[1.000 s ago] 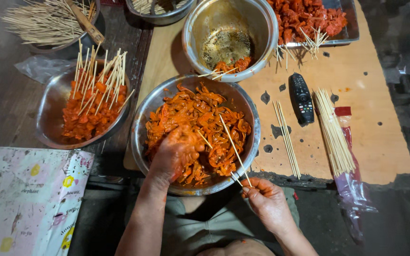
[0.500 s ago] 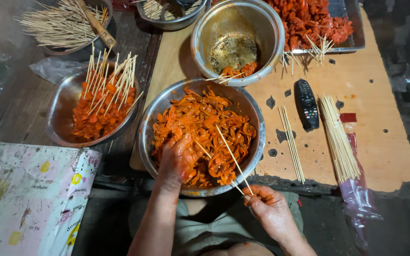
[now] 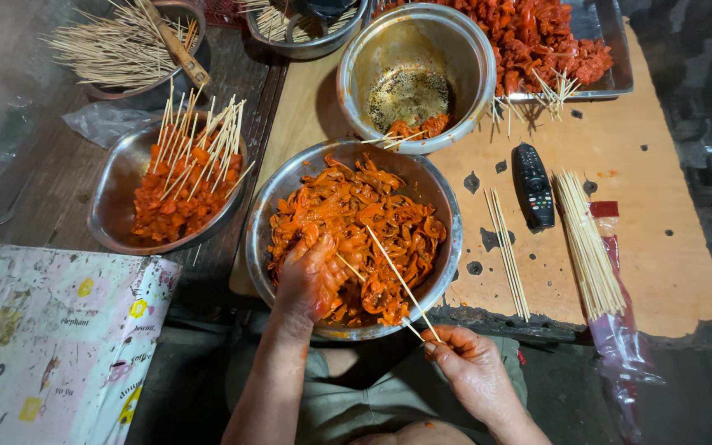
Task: The person threads marinated pieces of orange-colored meat or chicken skins onto wooden skewers by hand, picking them from a large metal bowl and placing the completed skewers into a separate metal bowl.
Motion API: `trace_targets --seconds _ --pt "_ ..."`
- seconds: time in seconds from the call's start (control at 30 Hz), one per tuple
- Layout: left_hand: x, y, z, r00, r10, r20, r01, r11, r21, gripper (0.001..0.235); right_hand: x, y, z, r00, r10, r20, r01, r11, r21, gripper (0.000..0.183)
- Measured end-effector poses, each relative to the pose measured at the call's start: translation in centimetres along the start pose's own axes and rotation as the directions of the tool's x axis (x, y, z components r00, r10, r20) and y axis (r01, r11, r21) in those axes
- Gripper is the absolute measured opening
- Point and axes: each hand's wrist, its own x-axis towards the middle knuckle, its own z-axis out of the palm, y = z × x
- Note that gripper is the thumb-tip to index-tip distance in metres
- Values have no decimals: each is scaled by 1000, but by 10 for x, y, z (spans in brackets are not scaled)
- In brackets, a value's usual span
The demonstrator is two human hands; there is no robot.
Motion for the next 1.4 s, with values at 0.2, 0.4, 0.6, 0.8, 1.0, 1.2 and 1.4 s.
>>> trace_targets --seconds 0.2,0.4,0.6,0.8,1.0,1.2,1.4 --pt "-6 8 -2 996 -80 41 77 994 81 40 -1 4 0 999 -41 16 41 998 47 24" --pt "-12 5 1 995 -61 77 63 998 -22 41 -1 22 5 999 -47 -25 49 996 72 21" --pt "-16 8 3 990 -89 109 91 996 -11 45 4 26 19 996 -89 -23 91 993 75 20" --pt "-25 11 26 986 164 -35 -164 986 3 43 -3 15 32 965 -260 -32 256 962 -93 18" --pt "-21 8 25 964 219 -148 -218 976 23 32 -9 17 40 996 -39 -79 46 995 84 23" --pt "-25 11 15 965 231 -122 -216 968 126 29 -12 11 39 993 -20 -113 27 998 63 23" --pt "-31 21 20 966 100 -240 -66 987 144 27 -12 13 38 991 -114 -71 115 993 10 23"
